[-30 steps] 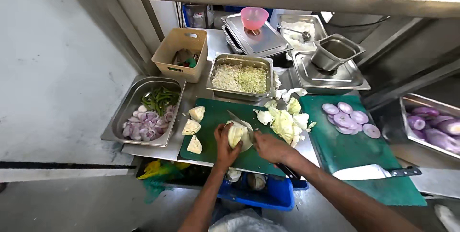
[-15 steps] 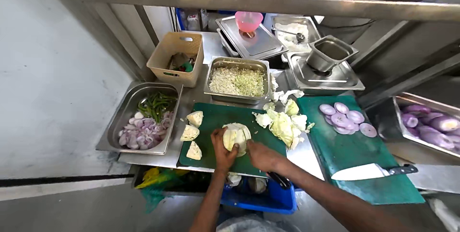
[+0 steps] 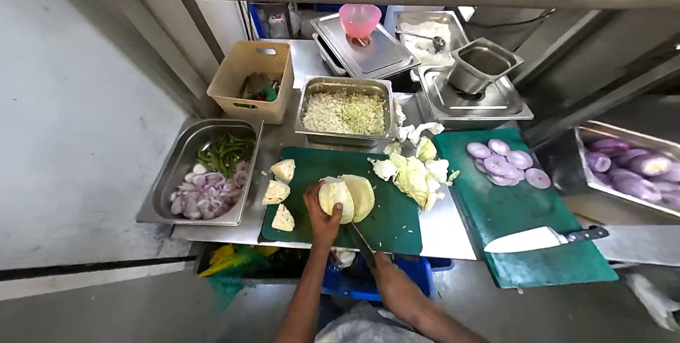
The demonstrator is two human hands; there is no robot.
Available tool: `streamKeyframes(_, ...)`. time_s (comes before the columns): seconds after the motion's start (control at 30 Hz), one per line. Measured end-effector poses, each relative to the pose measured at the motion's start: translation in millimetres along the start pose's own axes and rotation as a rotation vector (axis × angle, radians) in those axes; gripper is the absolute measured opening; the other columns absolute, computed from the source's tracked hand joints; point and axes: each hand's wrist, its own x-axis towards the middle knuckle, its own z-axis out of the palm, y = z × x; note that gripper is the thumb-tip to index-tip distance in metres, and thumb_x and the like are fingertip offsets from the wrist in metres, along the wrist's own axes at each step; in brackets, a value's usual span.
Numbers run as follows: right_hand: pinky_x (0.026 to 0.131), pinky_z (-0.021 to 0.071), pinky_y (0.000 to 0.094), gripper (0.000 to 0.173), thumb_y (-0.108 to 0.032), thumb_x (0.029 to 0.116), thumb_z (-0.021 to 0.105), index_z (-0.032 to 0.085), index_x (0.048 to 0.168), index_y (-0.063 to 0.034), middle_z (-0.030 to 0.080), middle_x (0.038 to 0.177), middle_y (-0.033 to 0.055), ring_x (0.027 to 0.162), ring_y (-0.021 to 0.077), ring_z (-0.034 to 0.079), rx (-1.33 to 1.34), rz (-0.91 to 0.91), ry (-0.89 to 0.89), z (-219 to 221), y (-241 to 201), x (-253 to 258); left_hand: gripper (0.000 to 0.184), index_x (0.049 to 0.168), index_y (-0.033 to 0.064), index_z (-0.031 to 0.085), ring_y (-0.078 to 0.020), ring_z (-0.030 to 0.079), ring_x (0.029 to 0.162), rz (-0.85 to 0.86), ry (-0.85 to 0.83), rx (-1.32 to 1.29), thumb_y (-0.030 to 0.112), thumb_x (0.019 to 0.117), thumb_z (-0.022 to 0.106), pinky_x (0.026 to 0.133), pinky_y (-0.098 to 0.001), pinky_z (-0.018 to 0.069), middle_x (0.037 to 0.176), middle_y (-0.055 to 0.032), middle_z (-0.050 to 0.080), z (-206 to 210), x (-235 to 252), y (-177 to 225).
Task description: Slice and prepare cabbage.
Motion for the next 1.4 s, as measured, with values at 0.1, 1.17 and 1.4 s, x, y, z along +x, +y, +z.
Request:
streamKeyframes(0.1, 0.087, 0.0575, 0.0567, 0.041, -0.031, 0.1098, 0.042, 0.042, 0.143, -0.0068, 0.069, 0.108, 0.0227, 0.102, 0.0409, 0.071, -0.009, 0.001, 0.025, 12, 20, -4, 0.071, 0.152, 0.0125, 0.045, -0.0262, 0.043, 0.142, -0.095, -0.022, 0.008, 0.041, 0.0903, 0.064, 0.114, -0.0462, 0.0434, 0.154, -0.0138, 0.043, -19, -2, 3)
streamKeyframes(1.17, 0.075, 0.0592, 0.0527, 0.037, -0.033, 0.1107, 0.042, 0.048, 0.14, -0.01, 0.067, 0.101, 0.0186, 0.084, 0.0347, 0.071, 0.1, -0.153, 0.33, -88, 18, -25, 0.044, 0.105, -0.0032, 0.073, -0.0303, 0.066, 0.109, -0.294, -0.239, 0.483, 0.036, 0.0866, 0.082, 0.099, -0.0471, 0.0549, 0.118, -0.0197, 0.067, -30, 19, 67)
streamKeyframes(1.4, 0.089, 0.0557, 0.0548, 0.037, -0.029, 0.1106, 0.041, 0.047, 0.14, -0.0083, 0.068, 0.111, 0.0211, 0.104, 0.0383, 0.069, -0.126, -0.124, 0.301, -107, -26, -23, 0.038, 0.1, 0.0003, 0.075, -0.0273, 0.068, 0.104, -0.258, -0.165, 0.433, 0.033, 0.0846, 0.084, 0.094, -0.046, 0.0575, 0.112, -0.0162, 0.069, -22, 13, 61)
